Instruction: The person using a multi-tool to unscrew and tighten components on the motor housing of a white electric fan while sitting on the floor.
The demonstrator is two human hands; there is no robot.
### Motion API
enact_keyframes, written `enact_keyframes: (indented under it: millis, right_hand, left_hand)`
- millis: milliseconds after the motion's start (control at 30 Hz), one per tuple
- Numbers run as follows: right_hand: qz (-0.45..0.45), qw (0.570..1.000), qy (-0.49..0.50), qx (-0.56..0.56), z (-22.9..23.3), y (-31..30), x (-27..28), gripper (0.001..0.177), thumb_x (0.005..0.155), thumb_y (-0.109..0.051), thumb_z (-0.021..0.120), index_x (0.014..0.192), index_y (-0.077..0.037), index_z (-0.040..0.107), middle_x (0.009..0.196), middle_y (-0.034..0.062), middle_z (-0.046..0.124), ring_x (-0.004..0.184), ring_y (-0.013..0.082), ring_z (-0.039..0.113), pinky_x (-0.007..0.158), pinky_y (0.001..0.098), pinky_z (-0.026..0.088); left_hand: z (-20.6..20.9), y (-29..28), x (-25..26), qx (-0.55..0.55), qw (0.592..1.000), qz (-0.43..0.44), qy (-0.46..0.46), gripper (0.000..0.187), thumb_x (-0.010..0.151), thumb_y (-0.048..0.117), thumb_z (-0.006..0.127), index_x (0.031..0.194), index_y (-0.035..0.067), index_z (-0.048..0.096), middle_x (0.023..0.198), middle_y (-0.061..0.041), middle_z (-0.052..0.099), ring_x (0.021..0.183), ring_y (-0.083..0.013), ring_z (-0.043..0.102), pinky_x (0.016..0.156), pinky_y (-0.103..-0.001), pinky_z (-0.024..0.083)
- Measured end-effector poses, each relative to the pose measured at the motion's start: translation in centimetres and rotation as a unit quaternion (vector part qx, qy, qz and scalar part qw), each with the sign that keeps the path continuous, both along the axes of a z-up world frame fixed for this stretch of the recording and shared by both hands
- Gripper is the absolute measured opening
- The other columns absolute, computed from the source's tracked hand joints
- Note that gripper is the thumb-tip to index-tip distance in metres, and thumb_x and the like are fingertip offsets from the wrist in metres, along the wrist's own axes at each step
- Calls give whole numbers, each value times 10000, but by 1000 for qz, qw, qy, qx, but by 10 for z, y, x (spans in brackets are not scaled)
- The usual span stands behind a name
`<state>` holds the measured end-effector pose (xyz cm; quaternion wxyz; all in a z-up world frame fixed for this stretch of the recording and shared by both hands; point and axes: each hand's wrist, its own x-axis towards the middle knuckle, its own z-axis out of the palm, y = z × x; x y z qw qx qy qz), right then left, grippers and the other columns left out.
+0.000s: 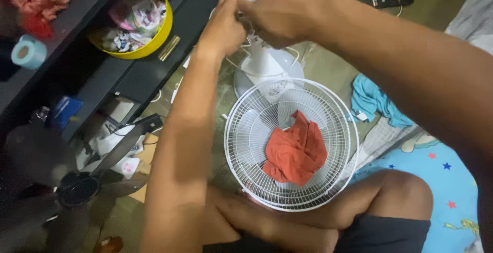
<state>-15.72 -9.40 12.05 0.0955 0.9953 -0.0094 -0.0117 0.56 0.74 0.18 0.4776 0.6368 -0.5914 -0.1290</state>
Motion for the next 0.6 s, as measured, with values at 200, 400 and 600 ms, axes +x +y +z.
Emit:
enact_keyframes:
  millis: [200, 400, 600]
  right_hand:
    - [-94, 845, -269, 452, -17, -20, -75, 499, 877, -81, 787, 1306, -73, 532, 1169, 95, 714, 887, 207, 695, 715, 396, 565]
    - [-128, 641, -316, 688, -80, 16, -121, 643, 853, 54, 750, 1398, -97, 444, 1309, 70, 703, 978, 102, 615, 820, 253, 545]
    - [-184, 653, -338, 652, -119, 66, -146, 545, 830, -4, 804, 1309, -78, 554, 1173, 67, 697, 888, 123, 608, 772, 262, 528]
  left_hand:
    - [2, -8, -1, 39, 999, 26, -20, 944, 807, -81, 694, 1617, 253, 340, 1709, -318, 107, 1602, -420, 213, 1250, -365, 363]
    - [-1, -8, -2, 48, 998, 48, -17, 995, 773, -75, 712, 1623, 196, 273, 1687, -323, 101, 1591, -422, 166, 1258, -377, 304]
    - [-34, 46, -71, 37, 961, 256, 95, 526, 986, 176, 656, 1485, 92, 511, 1501, -188, 539, 1307, -298, 620, 1073, -375, 524]
